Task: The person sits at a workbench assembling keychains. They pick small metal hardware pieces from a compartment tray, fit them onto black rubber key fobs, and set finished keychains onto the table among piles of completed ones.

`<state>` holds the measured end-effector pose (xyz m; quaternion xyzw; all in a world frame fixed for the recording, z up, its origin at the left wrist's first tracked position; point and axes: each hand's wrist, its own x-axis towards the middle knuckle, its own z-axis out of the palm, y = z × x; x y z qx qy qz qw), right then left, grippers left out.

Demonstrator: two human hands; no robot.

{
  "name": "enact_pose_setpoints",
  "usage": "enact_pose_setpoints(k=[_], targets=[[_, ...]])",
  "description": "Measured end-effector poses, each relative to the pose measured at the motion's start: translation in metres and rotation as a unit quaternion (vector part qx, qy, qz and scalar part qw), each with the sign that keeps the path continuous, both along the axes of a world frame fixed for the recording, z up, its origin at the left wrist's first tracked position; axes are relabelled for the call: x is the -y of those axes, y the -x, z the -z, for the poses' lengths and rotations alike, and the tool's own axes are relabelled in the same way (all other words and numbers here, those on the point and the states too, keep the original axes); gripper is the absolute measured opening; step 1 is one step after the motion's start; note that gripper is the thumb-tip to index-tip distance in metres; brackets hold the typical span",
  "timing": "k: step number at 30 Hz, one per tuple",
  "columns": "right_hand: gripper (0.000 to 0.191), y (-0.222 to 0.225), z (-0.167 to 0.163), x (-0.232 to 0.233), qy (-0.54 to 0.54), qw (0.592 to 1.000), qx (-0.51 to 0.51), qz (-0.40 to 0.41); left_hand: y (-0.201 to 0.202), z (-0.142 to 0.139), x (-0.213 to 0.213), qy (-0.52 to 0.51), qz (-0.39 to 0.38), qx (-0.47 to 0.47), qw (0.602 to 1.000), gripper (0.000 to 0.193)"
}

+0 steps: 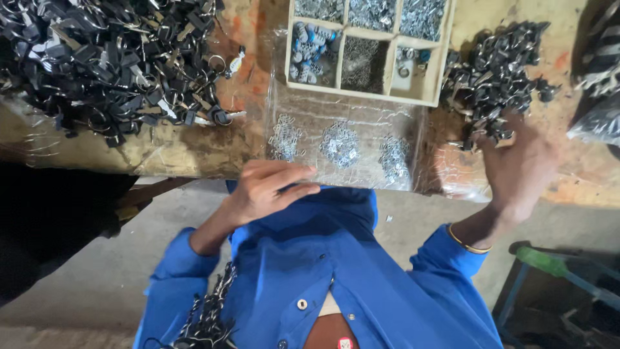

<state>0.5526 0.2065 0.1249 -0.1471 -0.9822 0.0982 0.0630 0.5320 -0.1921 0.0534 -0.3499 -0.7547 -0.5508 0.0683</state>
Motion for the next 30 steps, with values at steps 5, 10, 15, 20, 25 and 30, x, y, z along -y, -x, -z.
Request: enact_pose_setpoints(k=[5,10,15,20,25,30], targets=[[0.022,-0.022,0.048,-0.016,-0.065,0.994,-0.037,-0.073,0.041,-0.022,0.022,0.097,-0.021,-0.072,0.993,0.024],[0.017,-0.035,0.061,-0.020,0.112,0.989,-0.088,0.040,0.086,-0.022,0.024,0.192,-0.072,-0.113,0.972,0.021],[0.015,-0.028,0.053,-0.016,0.161,0.986,-0.039,0.003,0.125,-0.015,0.014,0.275,-0.112,-0.141,0.944,0.026],[0.016,-0.027,0.036,0.008,0.233,0.970,-0.062,0.027,0.145,-0.001,-0.006,0.318,-0.134,-0.155,0.926,0.034],[0.022,-0.015,0.014,0.042,0.210,0.975,-0.063,0.016,0.160,0.013,-0.023,0.353,-0.130,-0.192,0.906,0.009],[0.025,0.004,0.007,0.085,0.207,0.967,-0.039,-0.144,0.176,0.016,-0.034,0.367,-0.175,-0.223,0.886,0.019]])
